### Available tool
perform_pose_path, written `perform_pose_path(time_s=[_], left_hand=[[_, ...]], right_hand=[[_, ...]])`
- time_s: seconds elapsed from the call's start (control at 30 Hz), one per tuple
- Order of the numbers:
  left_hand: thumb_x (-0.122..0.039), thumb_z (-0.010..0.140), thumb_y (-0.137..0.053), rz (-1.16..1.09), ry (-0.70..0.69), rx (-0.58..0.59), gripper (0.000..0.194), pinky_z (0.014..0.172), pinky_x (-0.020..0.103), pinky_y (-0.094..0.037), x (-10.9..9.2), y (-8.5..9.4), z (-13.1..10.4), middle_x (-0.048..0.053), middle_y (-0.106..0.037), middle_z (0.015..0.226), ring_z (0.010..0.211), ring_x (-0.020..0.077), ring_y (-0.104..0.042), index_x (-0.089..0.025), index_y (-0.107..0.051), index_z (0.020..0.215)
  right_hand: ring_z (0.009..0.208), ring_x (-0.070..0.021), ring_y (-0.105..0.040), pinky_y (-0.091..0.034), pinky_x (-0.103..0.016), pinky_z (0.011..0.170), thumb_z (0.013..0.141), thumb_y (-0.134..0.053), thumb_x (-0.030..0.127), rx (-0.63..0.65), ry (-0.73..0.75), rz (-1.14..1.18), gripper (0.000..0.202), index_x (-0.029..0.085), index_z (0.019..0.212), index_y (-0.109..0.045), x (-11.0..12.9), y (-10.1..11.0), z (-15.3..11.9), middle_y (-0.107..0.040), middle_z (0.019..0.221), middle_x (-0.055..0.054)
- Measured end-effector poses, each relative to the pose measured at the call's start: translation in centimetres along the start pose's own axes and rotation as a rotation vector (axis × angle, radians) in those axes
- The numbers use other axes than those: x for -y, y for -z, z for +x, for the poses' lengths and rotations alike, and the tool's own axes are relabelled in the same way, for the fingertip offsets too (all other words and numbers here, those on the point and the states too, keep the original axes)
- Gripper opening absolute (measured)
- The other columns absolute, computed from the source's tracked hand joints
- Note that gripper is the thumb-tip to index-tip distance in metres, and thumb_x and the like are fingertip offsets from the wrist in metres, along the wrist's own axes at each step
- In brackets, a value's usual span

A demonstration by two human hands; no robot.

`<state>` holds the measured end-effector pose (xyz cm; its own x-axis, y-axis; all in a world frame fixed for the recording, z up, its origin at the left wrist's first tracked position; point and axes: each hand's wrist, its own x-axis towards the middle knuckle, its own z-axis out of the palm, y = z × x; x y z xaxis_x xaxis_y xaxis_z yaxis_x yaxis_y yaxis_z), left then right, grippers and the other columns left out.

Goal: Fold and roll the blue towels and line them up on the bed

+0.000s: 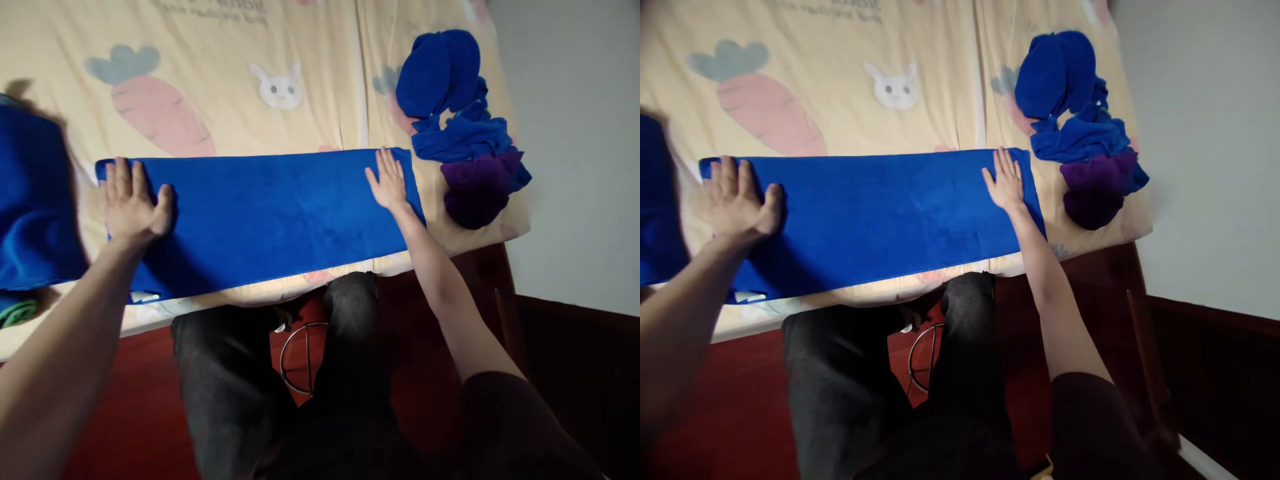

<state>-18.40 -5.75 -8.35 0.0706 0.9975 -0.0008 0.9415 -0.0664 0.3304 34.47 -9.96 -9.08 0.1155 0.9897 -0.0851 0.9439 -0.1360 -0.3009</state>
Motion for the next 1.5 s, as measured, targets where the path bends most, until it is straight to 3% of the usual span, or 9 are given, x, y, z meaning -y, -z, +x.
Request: perform_pose_path(time_s=[0.13,0.27,0.37,0.57,0.67,0.8,1.13,1.3,1.5], left_hand=[[-0.064,0.101,-0.024,0.060,0.064,0.030,0.093,0.133,0.058,-0.011,0.6,0.8,1.2,0.024,-0.015,0.176,0.165,0.0345,-0.011,0.002,-0.020,0.166],[-0.056,0.102,-0.025,0.056,0.075,0.009,0.089,0.131,0.064,-0.009,-0.1,1.1,1.3,0.027,-0.014,0.175,0.165,0.0377,-0.009,0.007,-0.021,0.164],[-0.051,0.101,-0.031,0.013,-0.024,-0.010,0.087,0.130,0.067,-0.002,-3.2,0.7,0.2,0.029,-0.012,0.175,0.165,0.0404,-0.005,0.010,-0.023,0.162],[-0.053,0.102,-0.036,-0.144,-0.330,0.121,0.080,0.135,0.059,-0.001,-15.1,-3.7,-6.0,0.010,-0.012,0.179,0.167,0.0303,0.001,-0.014,-0.022,0.170],[-0.048,0.104,-0.030,-0.194,-0.381,0.155,0.072,0.135,0.057,-0.003,-17.6,-6.0,-9.2,0.007,-0.022,0.177,0.167,0.0270,-0.008,-0.022,-0.024,0.171],[-0.047,0.104,-0.031,-0.194,-0.291,0.114,0.069,0.135,0.059,-0.003,-14.0,-5.7,-10.9,0.007,-0.017,0.178,0.167,0.0290,-0.009,-0.022,-0.031,0.169],[-0.055,0.104,-0.028,-0.004,0.015,-0.071,0.078,0.133,0.058,-0.012,-0.1,-0.4,-12.9,0.019,-0.020,0.176,0.166,0.0307,-0.014,-0.008,-0.032,0.166],[-0.053,0.106,-0.027,0.015,0.058,-0.046,0.078,0.133,0.057,-0.011,1.9,0.1,-13.6,0.021,-0.018,0.176,0.166,0.0303,-0.011,-0.003,-0.028,0.166],[-0.054,0.105,-0.026,-0.001,0.114,-0.027,0.077,0.133,0.059,-0.007,2.1,-0.1,-13.3,0.018,-0.016,0.177,0.167,0.0288,-0.009,-0.011,-0.025,0.169]], right_hand=[[0.166,-0.0284,-0.015,-0.008,-0.060,0.135,0.110,-0.027,0.053,-0.063,-0.095,-0.026,0.071,0.017,0.171,-0.021,-4.7,1.0,1.1,-0.025,0.177,-0.008],[0.166,-0.0309,-0.013,-0.003,-0.064,0.134,0.110,-0.025,0.048,-0.077,-0.158,-0.028,0.070,0.013,0.170,-0.024,-4.1,0.9,1.4,-0.024,0.177,-0.011],[0.167,-0.0332,-0.008,0.003,-0.065,0.133,0.110,-0.026,0.044,-0.118,-0.139,-0.046,0.070,0.008,0.169,-0.027,0.5,0.6,0.5,-0.023,0.177,-0.013],[0.167,-0.0270,-0.001,0.008,-0.053,0.137,0.108,-0.033,0.039,-0.009,0.229,0.004,0.071,0.018,0.173,-0.015,15.1,-3.4,-6.5,-0.016,0.178,0.002],[0.167,-0.0212,-0.007,0.003,-0.048,0.138,0.107,-0.033,0.035,0.066,0.290,0.064,0.069,0.025,0.173,-0.014,18.2,-5.5,-9.8,-0.020,0.176,0.006],[0.166,-0.0199,-0.013,0.000,-0.049,0.139,0.108,-0.029,0.038,0.081,0.233,0.136,0.067,0.025,0.173,-0.016,15.7,-4.9,-11.4,-0.023,0.175,0.005],[0.166,-0.0259,-0.018,-0.012,-0.061,0.135,0.110,-0.023,0.044,-0.053,-0.027,0.010,0.065,0.024,0.172,-0.021,0.8,0.0,-13.9,-0.027,0.176,-0.004],[0.165,-0.0258,-0.019,-0.019,-0.061,0.132,0.109,-0.021,0.039,-0.112,-0.183,-0.099,0.064,0.018,0.170,-0.027,-3.1,0.5,-14.4,-0.027,0.176,-0.012],[0.164,-0.0275,-0.023,-0.021,-0.065,0.131,0.107,-0.025,0.035,-0.194,-0.188,-0.086,0.064,0.018,0.168,-0.031,-3.4,-0.2,-14.2,-0.030,0.174,-0.015]])
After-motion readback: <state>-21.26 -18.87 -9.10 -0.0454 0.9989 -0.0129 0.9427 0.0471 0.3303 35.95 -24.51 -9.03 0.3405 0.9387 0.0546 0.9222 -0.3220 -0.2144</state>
